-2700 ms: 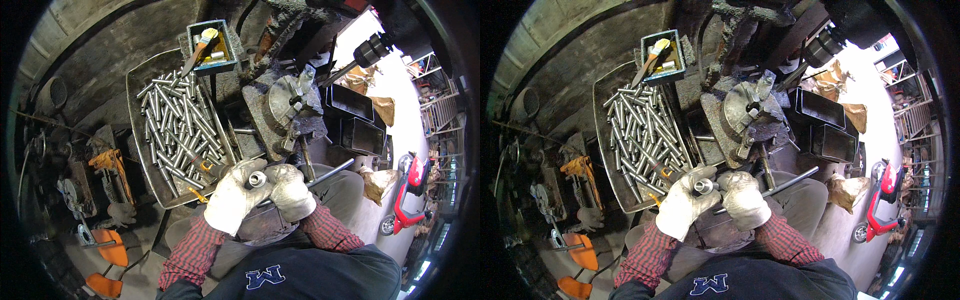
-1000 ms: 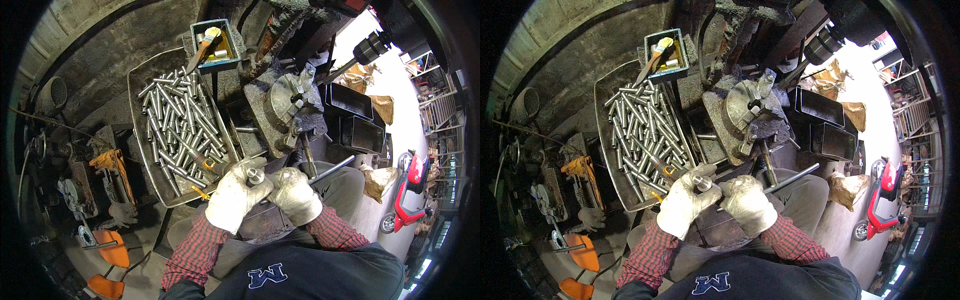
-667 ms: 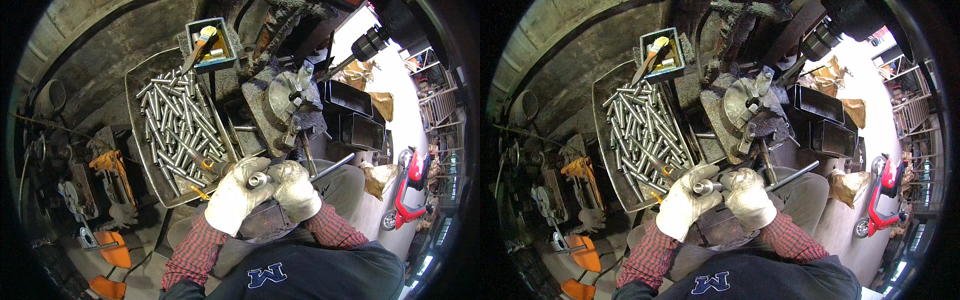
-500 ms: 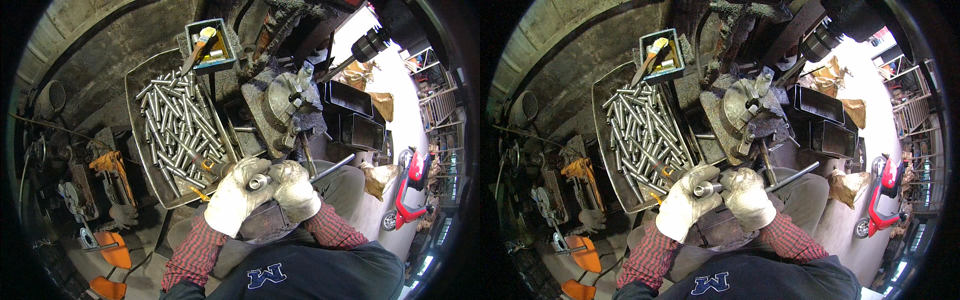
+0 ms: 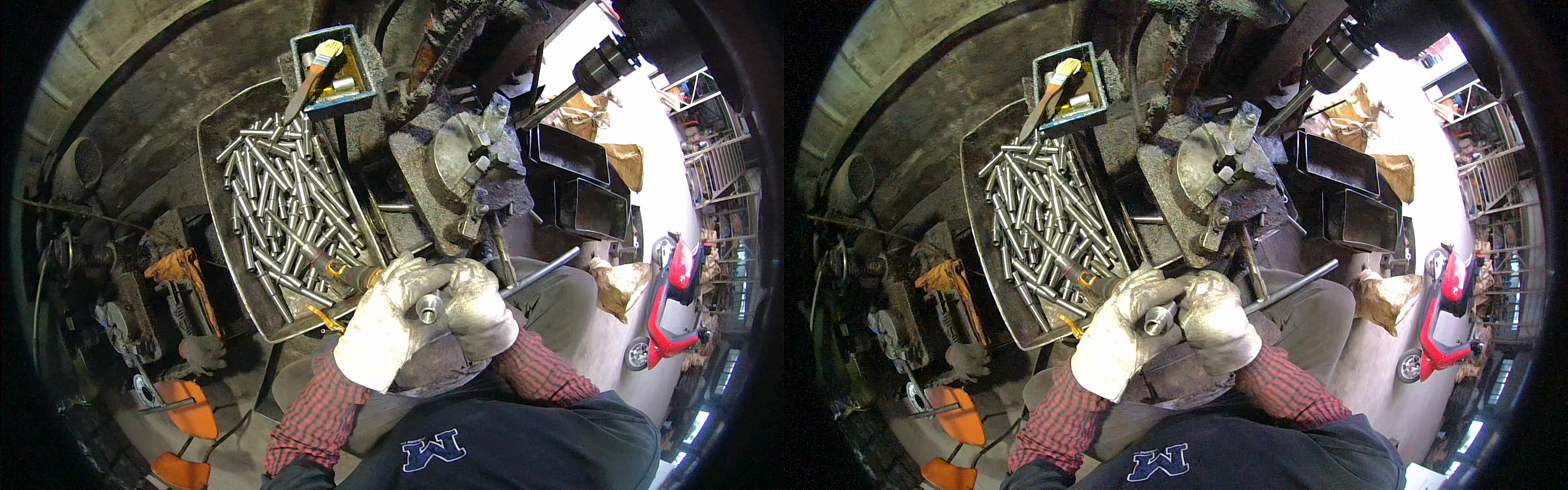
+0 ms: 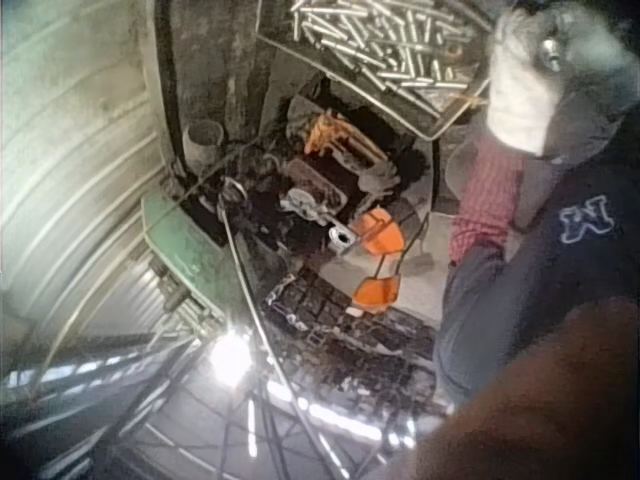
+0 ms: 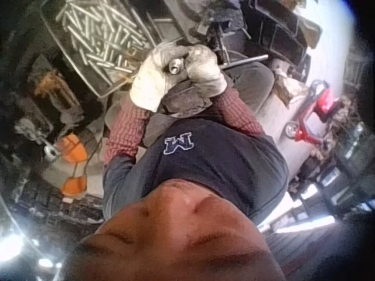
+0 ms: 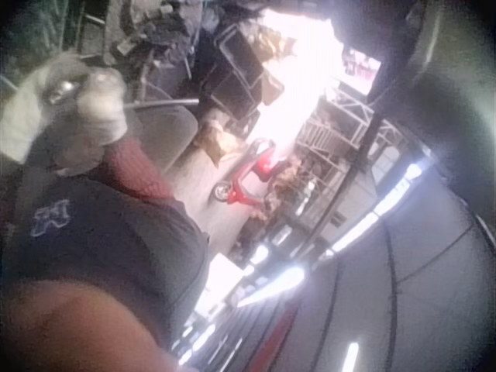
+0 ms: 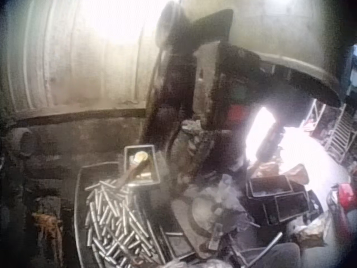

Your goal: The person sits on the floor in a workshop and uses a cordless drill to work on small cylindrical metal parts. They repeatedly pick parts from a tray, drill or deburr them, and place them back. The person also uses a drill press and a caliper to measure parts during the process.

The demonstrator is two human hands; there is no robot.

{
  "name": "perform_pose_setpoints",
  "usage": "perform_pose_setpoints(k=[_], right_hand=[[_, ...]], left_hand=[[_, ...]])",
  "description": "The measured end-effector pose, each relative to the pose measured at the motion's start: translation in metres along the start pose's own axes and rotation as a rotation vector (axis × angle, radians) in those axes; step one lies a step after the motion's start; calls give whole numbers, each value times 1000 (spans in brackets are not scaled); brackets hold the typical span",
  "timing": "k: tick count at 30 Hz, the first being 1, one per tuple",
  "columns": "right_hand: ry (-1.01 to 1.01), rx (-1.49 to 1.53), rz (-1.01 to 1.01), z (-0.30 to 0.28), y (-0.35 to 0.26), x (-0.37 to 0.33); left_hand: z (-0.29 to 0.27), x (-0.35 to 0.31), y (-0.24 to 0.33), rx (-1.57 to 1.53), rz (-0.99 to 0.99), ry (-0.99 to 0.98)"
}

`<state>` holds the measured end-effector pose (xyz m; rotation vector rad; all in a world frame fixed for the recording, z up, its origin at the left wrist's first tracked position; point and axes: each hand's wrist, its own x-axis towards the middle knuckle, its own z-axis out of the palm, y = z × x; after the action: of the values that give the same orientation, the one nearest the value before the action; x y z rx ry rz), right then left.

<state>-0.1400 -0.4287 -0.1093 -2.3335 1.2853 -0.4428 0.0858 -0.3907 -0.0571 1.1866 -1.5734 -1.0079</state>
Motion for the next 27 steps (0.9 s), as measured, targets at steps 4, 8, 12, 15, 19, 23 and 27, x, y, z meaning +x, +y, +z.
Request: perform_pose_setpoints(k=[4, 8, 12, 15, 19, 23, 27], right_hand=[[6, 80, 13, 12, 10, 1], [12, 128, 4, 13, 12, 6], [-22, 150, 8, 11, 13, 5], [-43, 247, 69, 15, 13, 1], [-18, 616, 309, 25, 12, -5], [5, 566, 273, 23, 13, -8], [-148, 206, 182, 12, 14, -3]], left_hand=[[1, 1, 0, 26, 36, 7], [4, 2, -4, 2, 82, 10], [6, 2, -7, 15, 65, -15], [5, 1, -5, 31, -2, -28], [4, -1, -1, 46, -74, -44], [4, -1, 0, 15, -87, -43], [4, 1, -1, -16, -61, -44]])
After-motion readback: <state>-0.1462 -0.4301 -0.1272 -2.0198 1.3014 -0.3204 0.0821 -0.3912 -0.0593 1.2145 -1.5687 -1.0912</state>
